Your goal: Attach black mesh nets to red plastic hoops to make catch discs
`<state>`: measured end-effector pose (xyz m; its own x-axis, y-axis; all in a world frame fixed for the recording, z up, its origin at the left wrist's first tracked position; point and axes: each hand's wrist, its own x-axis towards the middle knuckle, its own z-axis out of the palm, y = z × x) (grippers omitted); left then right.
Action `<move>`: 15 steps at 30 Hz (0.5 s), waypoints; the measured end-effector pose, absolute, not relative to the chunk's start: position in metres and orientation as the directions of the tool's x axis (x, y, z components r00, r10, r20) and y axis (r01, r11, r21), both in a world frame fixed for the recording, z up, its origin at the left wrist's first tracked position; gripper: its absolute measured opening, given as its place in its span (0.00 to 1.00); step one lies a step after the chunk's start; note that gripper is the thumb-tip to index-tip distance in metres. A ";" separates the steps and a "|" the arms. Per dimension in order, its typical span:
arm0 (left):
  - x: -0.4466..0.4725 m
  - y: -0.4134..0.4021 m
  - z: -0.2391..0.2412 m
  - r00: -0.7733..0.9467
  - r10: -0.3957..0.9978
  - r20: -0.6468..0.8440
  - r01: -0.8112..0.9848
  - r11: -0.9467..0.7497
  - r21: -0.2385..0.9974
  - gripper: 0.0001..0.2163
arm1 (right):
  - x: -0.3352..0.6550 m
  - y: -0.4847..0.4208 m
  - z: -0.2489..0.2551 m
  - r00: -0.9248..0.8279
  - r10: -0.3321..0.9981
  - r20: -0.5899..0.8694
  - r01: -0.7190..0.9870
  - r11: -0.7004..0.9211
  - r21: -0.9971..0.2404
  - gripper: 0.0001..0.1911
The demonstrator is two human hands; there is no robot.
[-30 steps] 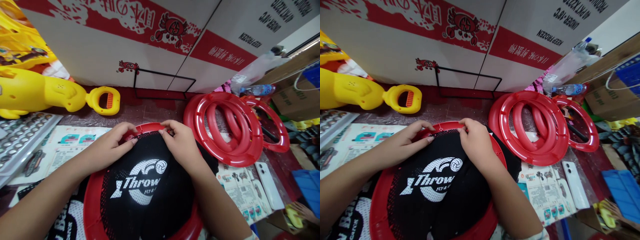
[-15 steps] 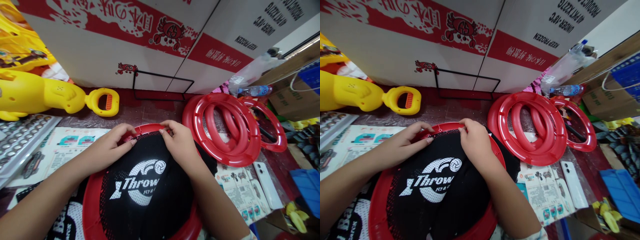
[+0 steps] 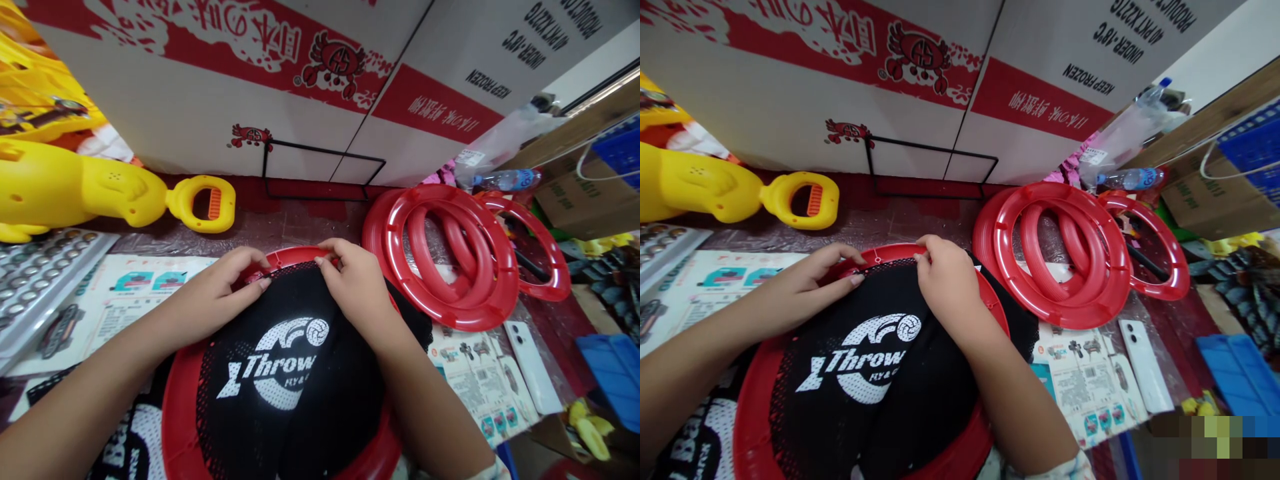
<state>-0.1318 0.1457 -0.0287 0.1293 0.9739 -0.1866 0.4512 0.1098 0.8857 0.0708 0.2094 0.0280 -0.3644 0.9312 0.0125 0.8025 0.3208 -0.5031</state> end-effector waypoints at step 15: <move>-0.129 0.142 -0.033 -0.076 0.981 -0.178 0.272 0.192 0.943 0.14 | 0.079 0.198 0.070 -0.364 0.929 -0.061 0.921 0.350 -0.170 0.12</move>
<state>-0.1286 0.1418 -0.0334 -0.0758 0.9811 -0.1782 0.2722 0.1923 0.9428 0.0790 0.1978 0.0705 -0.3644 0.9293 -0.0608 0.9212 0.3501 -0.1696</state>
